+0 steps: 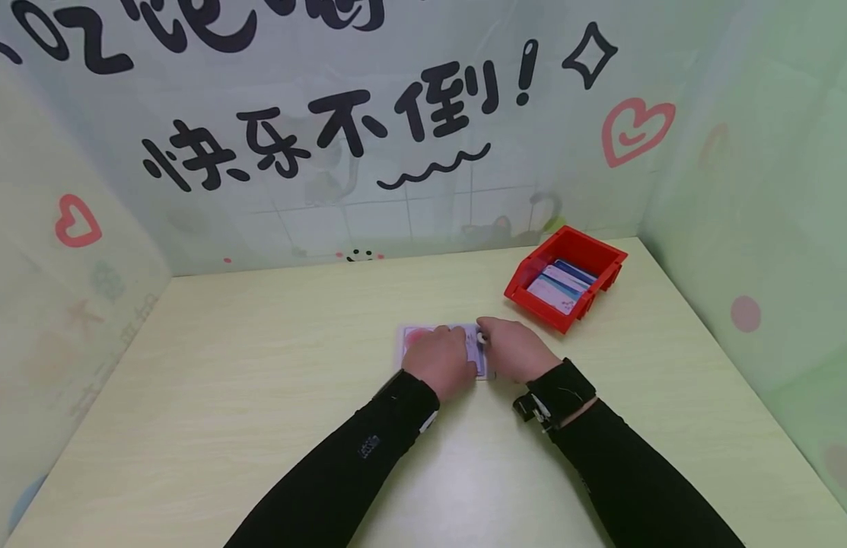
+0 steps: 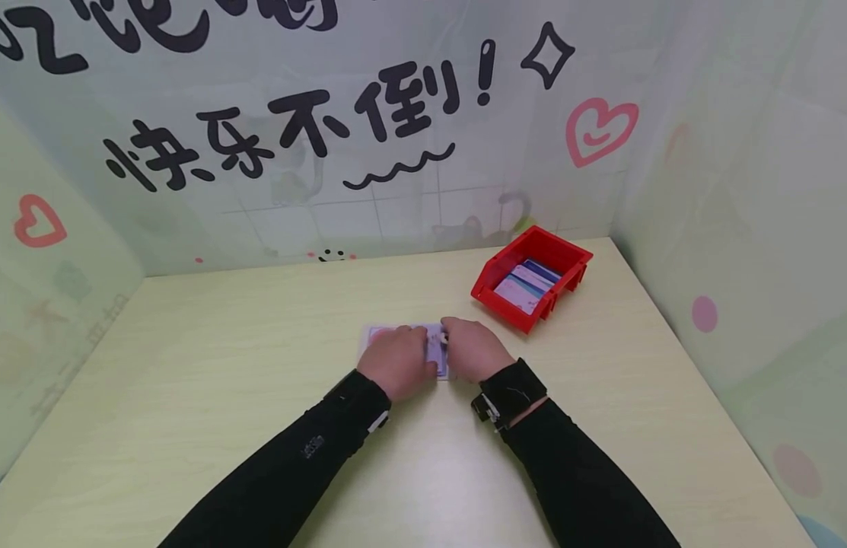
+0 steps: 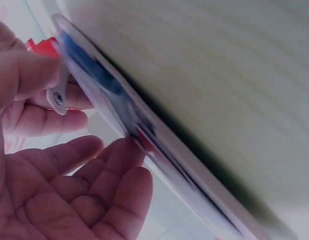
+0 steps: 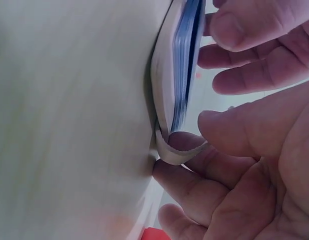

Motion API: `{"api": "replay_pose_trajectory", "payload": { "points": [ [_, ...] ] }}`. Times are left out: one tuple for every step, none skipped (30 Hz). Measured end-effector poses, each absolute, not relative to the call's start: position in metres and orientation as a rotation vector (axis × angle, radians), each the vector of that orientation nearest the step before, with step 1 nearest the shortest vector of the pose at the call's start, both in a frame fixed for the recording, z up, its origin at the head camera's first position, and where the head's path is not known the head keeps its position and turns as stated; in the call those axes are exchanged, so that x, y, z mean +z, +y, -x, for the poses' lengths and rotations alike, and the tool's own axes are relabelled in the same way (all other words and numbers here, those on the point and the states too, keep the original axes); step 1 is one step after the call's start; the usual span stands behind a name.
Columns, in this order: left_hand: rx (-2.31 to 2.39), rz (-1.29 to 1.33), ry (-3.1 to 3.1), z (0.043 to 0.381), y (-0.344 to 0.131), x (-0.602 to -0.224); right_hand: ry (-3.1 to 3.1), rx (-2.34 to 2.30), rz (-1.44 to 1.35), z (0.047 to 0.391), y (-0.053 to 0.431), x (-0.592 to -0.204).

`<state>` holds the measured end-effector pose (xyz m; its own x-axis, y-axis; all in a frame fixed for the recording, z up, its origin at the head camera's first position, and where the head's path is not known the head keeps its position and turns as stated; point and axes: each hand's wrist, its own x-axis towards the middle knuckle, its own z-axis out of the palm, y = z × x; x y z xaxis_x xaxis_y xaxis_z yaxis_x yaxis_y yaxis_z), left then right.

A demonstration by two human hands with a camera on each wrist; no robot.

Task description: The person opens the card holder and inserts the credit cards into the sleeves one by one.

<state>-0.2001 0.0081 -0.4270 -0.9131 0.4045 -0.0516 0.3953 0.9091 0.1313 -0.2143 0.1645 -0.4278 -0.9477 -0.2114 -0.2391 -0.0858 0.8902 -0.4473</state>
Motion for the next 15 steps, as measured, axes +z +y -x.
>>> {"api": "replay_pose_trajectory", "payload": {
  "points": [
    [0.174,-0.625,2.998,0.2004,0.0082,-0.4274,2.775,-0.639,0.225,0.2141,0.1645,-0.4275],
    [0.167,-0.62,3.003,0.2005,0.0084,-0.4277,2.774,-0.642,0.225,0.214,0.1647,-0.4271],
    [0.163,-0.617,3.007,0.2006,0.0088,-0.428,2.774,-0.64,0.23,0.2138,0.165,-0.4267],
    [0.16,-0.617,3.011,0.2005,0.0091,-0.428,2.772,-0.643,0.23,0.2136,0.1651,-0.4262],
    [0.152,-0.618,3.015,0.2005,0.0095,-0.4279,2.772,-0.643,0.23,0.2135,0.1653,-0.426],
    [0.147,-0.621,3.018,0.2004,0.0099,-0.4278,2.771,-0.642,0.23,0.2134,0.1654,-0.4257],
    [0.144,-0.622,3.02,0.2005,0.0105,-0.4277,2.771,-0.642,0.23,0.2133,0.1654,-0.4255],
    [0.142,-0.622,3.022,0.2007,0.011,-0.4275,2.77,-0.641,0.23,0.2132,0.1654,-0.4254],
    [0.145,-0.618,3.023,0.201,0.0115,-0.4274,2.769,-0.643,0.23,0.2132,0.1654,-0.4254],
    [0.148,-0.613,3.023,0.2014,0.0121,-0.4273,2.766,-0.648,0.225,0.2132,0.1651,-0.4254],
    [0.15,-0.607,3.022,0.202,0.0126,-0.4272,2.764,-0.649,0.223,0.2132,0.165,-0.4254],
    [0.157,-0.595,3.019,0.2028,0.013,-0.4273,2.763,-0.647,0.224,0.2131,0.1651,-0.4256],
    [0.164,-0.583,3.014,0.2036,0.0134,-0.4274,2.761,-0.65,0.222,0.213,0.165,-0.4256],
    [0.17,-0.572,3.009,0.2046,0.0137,-0.4274,2.762,-0.646,0.224,0.213,0.165,-0.4257],
    [0.174,-0.564,3.003,0.2055,0.014,-0.4274,2.762,-0.643,0.224,0.2129,0.165,-0.4258]
  ]
}}
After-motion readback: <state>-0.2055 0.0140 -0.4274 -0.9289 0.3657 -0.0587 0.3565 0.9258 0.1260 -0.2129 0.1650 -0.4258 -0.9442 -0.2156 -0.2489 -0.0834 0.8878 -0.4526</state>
